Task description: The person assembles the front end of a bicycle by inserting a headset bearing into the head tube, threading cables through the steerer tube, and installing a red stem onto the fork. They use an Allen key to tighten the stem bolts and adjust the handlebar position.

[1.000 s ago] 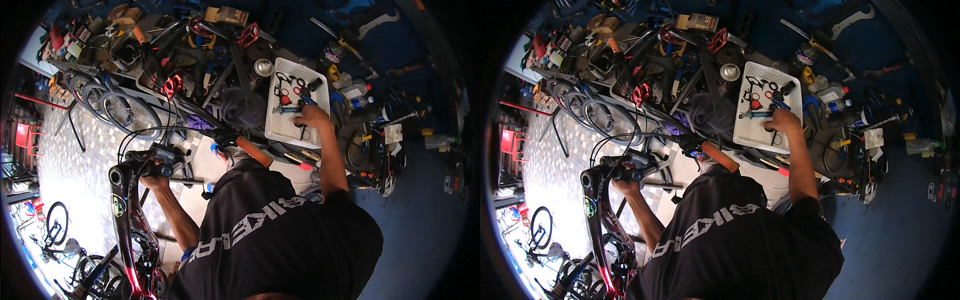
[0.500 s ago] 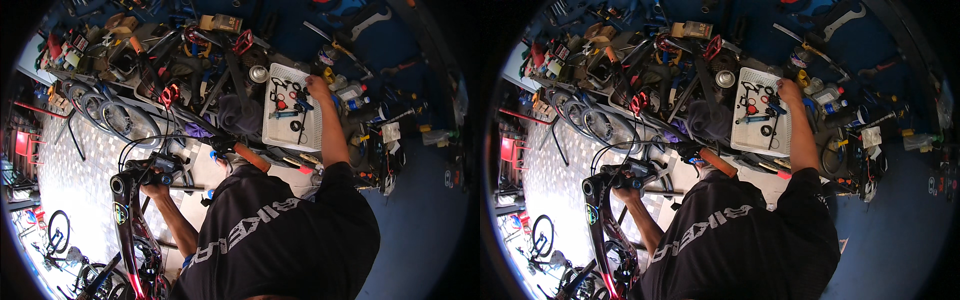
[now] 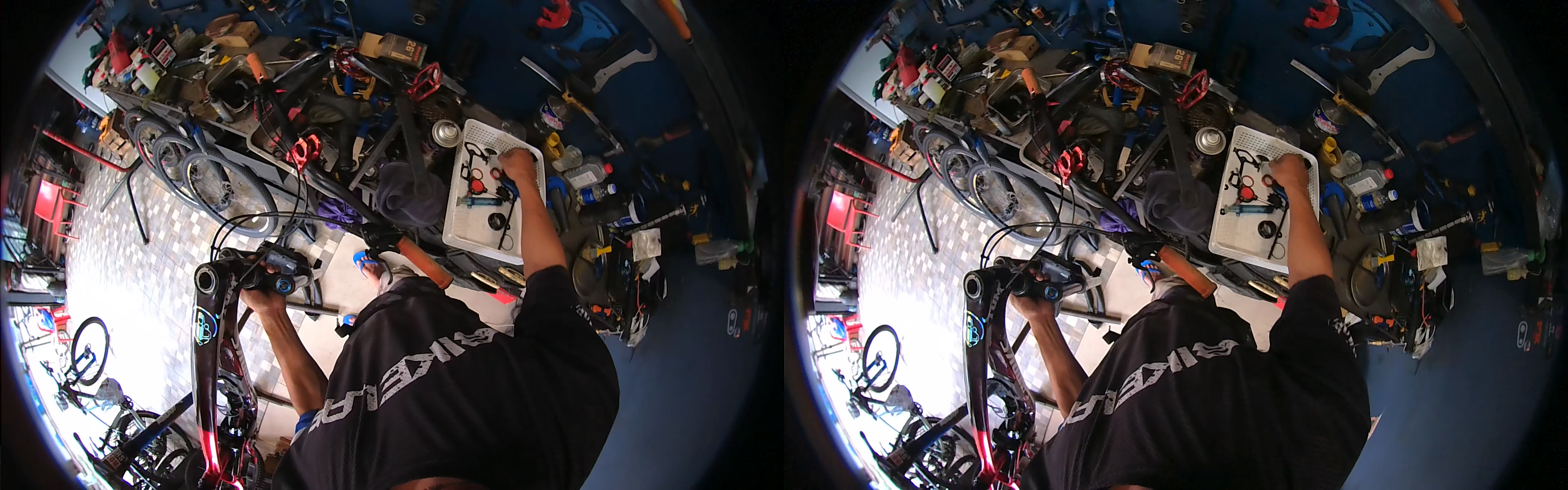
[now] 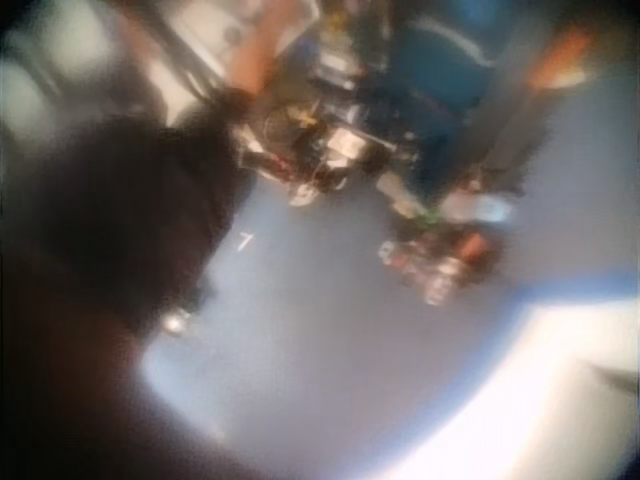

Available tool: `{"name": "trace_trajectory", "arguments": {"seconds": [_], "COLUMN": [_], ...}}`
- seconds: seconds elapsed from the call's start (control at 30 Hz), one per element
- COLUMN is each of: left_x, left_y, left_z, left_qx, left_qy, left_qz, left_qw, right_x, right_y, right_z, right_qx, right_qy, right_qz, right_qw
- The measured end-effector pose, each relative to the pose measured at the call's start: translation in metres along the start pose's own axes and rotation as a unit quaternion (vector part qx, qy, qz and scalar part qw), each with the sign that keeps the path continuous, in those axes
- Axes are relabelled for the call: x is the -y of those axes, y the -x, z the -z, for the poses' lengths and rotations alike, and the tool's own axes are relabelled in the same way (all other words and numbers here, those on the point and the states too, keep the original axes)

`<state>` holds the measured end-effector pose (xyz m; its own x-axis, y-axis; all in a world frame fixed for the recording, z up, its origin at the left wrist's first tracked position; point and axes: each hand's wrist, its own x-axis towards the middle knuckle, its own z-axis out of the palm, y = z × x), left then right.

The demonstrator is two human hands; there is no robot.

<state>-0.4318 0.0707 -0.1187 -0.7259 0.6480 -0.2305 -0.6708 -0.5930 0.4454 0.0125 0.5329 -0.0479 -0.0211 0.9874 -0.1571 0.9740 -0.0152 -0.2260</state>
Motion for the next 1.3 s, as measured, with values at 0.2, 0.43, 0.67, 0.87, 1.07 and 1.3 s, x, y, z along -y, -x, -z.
{"name": "trace_trajectory", "arguments": {"seconds": [0.2, 0.43, 0.67, 0.87, 1.07, 1.3], "left_x": [0.001, 0.000, 0.000, -0.004, -0.004, 0.001], "left_y": [0.002, 0.000, 0.003, 0.004, 0.009, -0.010], "left_z": [0.000, -0.007, -0.012, -0.002, 0.002, 0.038], "left_qx": [-0.008, 0.014, 0.037, 0.078, 0.134, 0.214], "left_qy": [0.000, 0.006, -0.001, 0.048, 0.067, 0.180], "left_qz": [-0.016, -0.002, 0.001, 0.032, 0.013, 0.039], "left_qw": [1.000, 1.000, 0.999, 0.995, 0.989, 0.959], "right_x": [0.003, 0.026, 0.024, 0.000, -0.020, -0.035], "right_y": [0.025, 0.058, 0.062, 0.049, 0.071, 0.122], "right_z": [0.042, 0.064, 0.058, 0.051, 0.069, 0.057], "right_qx": [0.133, 0.179, 0.202, 0.152, 0.133, 0.166], "right_qy": [-0.687, -0.748, -0.765, -0.809, -0.800, 0.001], "right_qz": [0.065, 0.111, 0.145, 0.103, -0.021, 0.061], "right_qw": [0.711, 0.629, 0.594, 0.558, 0.585, 0.984]}}
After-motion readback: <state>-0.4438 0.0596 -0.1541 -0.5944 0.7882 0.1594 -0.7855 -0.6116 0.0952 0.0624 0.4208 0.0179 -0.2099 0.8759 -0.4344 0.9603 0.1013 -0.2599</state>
